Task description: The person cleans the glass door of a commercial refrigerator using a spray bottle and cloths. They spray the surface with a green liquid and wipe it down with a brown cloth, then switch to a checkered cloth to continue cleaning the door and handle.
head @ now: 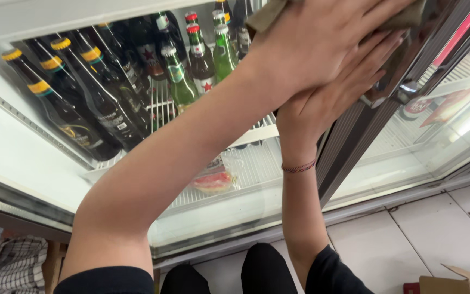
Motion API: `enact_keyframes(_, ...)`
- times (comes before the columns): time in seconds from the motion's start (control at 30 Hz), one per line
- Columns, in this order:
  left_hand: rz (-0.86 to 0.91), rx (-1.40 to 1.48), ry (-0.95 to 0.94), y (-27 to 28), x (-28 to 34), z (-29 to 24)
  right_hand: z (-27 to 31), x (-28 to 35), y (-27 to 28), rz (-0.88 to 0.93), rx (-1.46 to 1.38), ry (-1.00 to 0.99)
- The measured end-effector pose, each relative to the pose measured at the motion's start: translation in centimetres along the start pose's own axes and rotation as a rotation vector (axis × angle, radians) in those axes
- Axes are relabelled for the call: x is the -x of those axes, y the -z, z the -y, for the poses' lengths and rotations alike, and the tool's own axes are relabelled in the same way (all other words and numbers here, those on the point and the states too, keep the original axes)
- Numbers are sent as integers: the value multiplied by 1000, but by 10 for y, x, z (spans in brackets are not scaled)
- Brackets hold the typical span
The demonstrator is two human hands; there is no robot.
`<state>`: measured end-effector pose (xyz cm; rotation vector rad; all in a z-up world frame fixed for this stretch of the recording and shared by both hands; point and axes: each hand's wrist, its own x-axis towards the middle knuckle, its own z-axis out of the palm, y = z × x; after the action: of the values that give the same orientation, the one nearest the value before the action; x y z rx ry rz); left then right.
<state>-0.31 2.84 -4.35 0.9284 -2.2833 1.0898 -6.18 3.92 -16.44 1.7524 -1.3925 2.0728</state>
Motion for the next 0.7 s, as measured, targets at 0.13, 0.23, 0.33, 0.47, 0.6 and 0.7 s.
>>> enact_keyframes(0.13, 259, 163, 62, -2, 22, -24, -24, 42, -8, 21, -28, 59)
enact_keyframes(0.23, 357, 327, 107, -10, 57, -41, -43, 83, -12, 78, -43, 74)
enact_keyframes(0.33, 147, -95, 16, -32, 113, -62, -55, 138, -13, 163, -57, 43)
enact_keyframes(0.47, 8, -339, 40, -57, 171, -91, -59, 193, -10, 285, 46, 64)
enact_keyframes(0.6, -45, -356, 145, -46, 177, -94, -50, 182, -3, 267, 58, 130)
enact_keyframes(0.7, 180, -2, 373, -12, 162, -69, -35, 143, 0, 202, 103, 208)
